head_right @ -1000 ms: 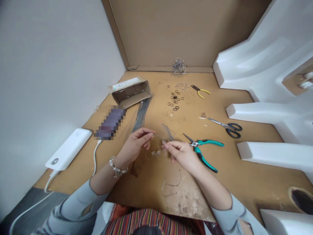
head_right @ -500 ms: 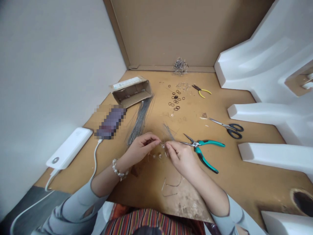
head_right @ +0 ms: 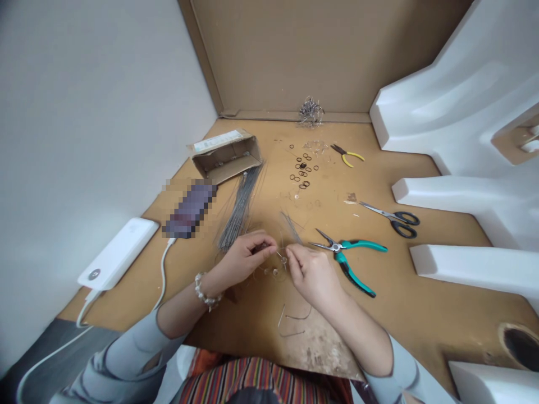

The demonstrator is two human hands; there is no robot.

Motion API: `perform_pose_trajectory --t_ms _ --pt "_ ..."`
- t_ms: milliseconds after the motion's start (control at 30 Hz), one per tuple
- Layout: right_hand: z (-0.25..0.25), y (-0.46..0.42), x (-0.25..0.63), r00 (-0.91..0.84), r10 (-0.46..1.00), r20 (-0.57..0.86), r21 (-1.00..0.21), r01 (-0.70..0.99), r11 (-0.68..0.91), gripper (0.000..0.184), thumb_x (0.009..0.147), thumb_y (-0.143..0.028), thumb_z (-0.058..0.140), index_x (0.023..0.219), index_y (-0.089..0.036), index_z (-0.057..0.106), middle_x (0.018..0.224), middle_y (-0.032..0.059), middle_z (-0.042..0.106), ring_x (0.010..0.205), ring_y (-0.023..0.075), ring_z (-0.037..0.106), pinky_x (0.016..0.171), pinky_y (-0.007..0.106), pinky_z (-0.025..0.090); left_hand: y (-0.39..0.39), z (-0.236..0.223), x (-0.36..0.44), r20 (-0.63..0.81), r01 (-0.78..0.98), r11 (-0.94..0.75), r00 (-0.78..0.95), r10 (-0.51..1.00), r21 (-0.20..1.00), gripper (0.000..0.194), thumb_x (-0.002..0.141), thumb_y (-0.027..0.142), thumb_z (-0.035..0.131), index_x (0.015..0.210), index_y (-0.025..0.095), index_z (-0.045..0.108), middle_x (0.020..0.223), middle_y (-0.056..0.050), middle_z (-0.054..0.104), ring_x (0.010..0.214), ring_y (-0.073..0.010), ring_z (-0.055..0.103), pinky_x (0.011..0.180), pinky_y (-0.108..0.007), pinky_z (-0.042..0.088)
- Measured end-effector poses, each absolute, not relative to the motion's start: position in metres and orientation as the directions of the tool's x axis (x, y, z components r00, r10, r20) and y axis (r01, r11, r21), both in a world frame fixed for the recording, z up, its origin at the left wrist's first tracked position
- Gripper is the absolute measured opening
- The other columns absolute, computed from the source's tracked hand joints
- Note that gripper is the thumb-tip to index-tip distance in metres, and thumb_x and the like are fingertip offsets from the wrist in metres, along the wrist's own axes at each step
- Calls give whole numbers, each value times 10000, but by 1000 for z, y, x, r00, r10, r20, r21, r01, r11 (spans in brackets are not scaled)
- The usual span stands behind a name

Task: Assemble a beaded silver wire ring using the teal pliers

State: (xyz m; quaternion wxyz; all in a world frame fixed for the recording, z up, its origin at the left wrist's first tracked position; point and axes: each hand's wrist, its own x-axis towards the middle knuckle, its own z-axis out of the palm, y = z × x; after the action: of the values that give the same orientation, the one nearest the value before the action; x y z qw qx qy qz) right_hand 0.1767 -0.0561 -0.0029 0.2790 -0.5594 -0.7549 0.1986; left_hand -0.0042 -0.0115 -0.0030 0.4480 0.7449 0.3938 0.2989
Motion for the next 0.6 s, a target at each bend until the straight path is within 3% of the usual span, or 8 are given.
perform_pose_trajectory --t_ms 333,467,600 --pt "-6 -57 177 -210 958 195 -605 743 286 301 931 -279 372 811 -197 636 702 53 670 625 163 612 627 270 433 -11 -6 -2 35 289 -205 500 865 935 172 844 284 550 756 162 633 757 -23 615 735 -135 543 709 -255 420" --pt "-4 -55 178 -119 982 146 -740 646 188 309 922 -366 412 781 -205 635 636 37 638 586 158 586 603 272 439 -13 -6 1 -109 190 24 454 884 981 217 817 361 586 778 150 611 679 7 571 544 -81 486 524 -207 395" --pt "3 -53 175 -95 989 -112 -914 400 -65 326 867 -483 485 809 -196 628 528 -12 549 471 127 514 491 256 421 -11 -7 2 -201 82 184 362 910 979 277 777 420 629 792 147 583 642 35 533 453 -53 459 461 -194 378"
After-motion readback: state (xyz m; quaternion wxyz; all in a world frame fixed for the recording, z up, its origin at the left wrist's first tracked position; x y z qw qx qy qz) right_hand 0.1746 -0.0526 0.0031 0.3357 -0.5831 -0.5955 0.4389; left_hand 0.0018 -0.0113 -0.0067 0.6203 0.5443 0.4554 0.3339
